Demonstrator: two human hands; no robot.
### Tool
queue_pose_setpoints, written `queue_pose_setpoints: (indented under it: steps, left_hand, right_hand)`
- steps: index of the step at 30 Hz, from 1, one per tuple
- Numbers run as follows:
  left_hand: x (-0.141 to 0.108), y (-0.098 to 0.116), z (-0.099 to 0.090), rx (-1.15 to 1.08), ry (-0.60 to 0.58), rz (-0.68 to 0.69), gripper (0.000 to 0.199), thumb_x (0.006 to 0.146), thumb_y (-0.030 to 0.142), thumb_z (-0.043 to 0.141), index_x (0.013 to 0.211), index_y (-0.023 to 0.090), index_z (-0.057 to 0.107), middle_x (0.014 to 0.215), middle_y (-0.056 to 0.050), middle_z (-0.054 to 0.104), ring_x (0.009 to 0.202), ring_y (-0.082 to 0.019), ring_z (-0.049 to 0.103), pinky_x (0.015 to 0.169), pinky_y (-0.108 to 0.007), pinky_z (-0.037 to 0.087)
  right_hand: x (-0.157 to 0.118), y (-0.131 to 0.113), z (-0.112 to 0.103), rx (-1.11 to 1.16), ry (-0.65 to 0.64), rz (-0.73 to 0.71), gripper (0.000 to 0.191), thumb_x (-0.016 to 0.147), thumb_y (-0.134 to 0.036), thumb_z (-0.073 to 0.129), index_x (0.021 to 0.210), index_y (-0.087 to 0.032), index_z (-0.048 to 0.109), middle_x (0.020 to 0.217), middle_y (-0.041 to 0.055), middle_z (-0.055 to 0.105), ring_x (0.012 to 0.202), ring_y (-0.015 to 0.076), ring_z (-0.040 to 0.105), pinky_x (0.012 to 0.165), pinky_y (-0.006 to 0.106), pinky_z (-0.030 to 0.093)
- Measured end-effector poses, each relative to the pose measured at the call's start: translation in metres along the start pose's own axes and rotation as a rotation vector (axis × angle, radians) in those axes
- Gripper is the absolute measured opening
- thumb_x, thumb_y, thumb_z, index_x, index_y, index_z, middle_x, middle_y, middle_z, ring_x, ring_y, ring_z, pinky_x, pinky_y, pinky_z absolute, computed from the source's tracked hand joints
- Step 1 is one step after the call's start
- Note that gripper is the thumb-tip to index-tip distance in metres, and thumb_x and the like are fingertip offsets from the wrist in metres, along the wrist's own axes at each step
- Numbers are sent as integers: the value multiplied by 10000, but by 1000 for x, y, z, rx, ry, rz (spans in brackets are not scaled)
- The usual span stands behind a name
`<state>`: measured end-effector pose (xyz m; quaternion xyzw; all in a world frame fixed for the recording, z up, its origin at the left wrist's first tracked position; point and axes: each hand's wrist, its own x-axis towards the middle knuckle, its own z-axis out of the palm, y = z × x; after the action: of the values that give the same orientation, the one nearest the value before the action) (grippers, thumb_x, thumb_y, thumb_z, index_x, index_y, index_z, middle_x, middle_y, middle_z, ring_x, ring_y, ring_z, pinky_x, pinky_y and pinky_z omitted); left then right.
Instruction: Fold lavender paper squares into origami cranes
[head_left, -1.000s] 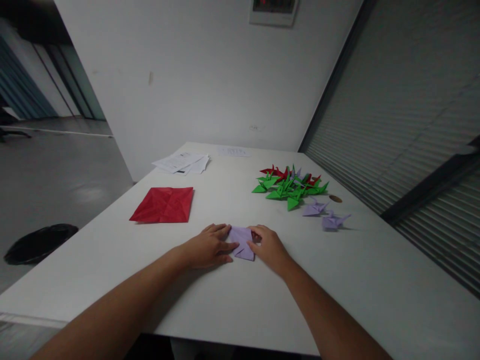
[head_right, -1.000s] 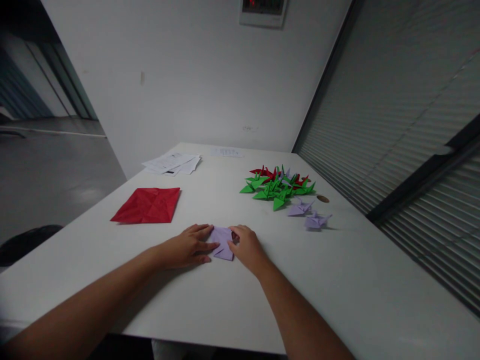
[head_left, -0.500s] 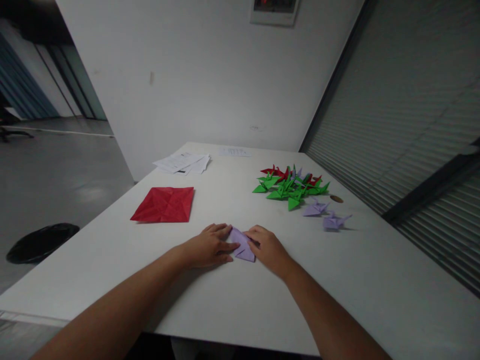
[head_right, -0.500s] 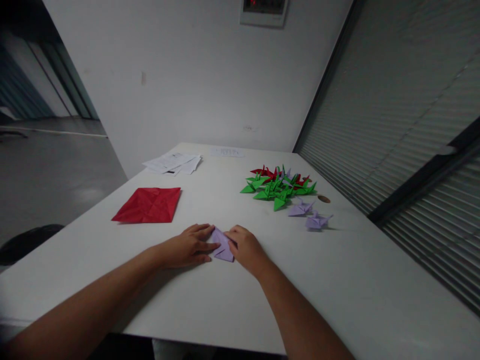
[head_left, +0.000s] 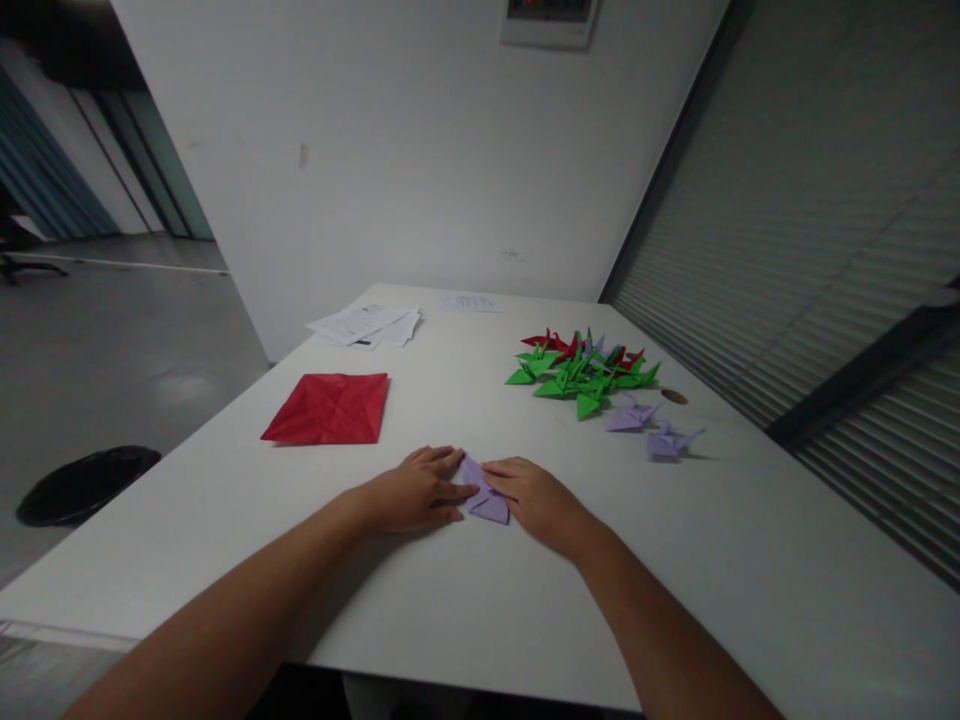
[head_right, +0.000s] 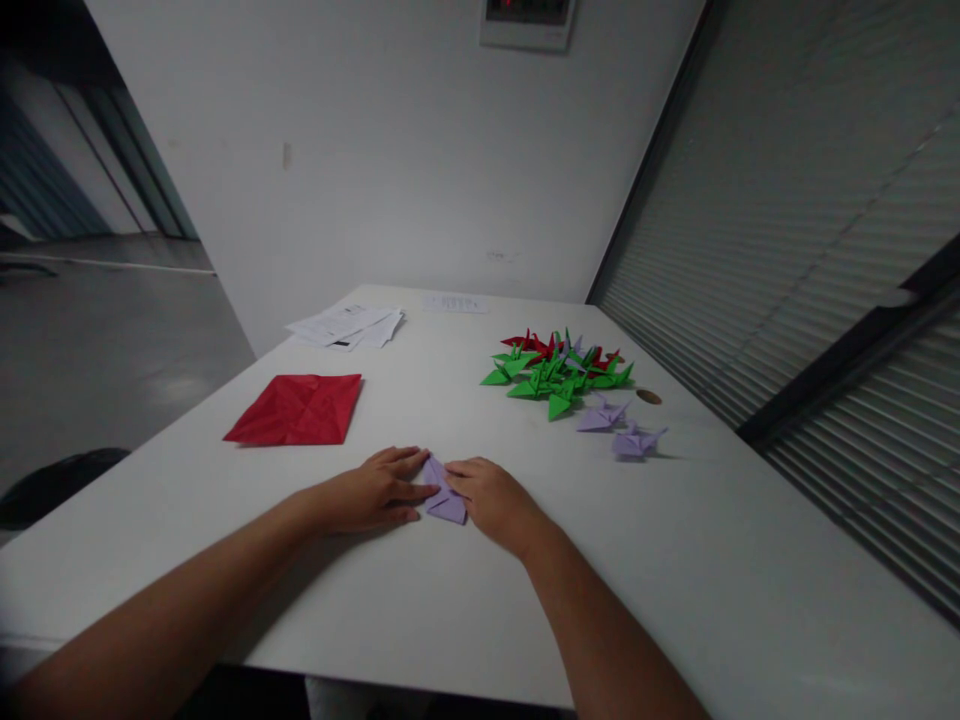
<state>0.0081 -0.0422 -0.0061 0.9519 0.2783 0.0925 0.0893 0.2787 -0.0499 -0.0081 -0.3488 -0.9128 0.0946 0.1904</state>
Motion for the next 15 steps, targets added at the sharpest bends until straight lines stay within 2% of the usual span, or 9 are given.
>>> queue_pose_setpoints:
  steps: [6, 15]
  left_hand:
    - [1, 1, -1, 13, -22, -12, 488, 985, 484, 541, 1448, 330, 561, 1607, -189, 364, 1463, -433, 354, 1129, -612, 351]
    - [-1, 3, -2, 2, 14, -6, 471, 1001, 456, 516, 1442, 301, 573, 1596, -201, 377, 1457, -433, 363, 1128, -626, 351]
  right_hand:
    - [0, 6, 3, 0, -26, -72, 413, 912, -80, 601, 1301, -183, 692, 1323, 138, 691, 1175, 250, 654, 1055, 436, 509]
    - [-3, 4, 4, -14, -60, -56, 449, 883, -38, 566, 1295, -158, 696, 1341, 139, 680, 1246, 256, 638, 1100, 426, 493]
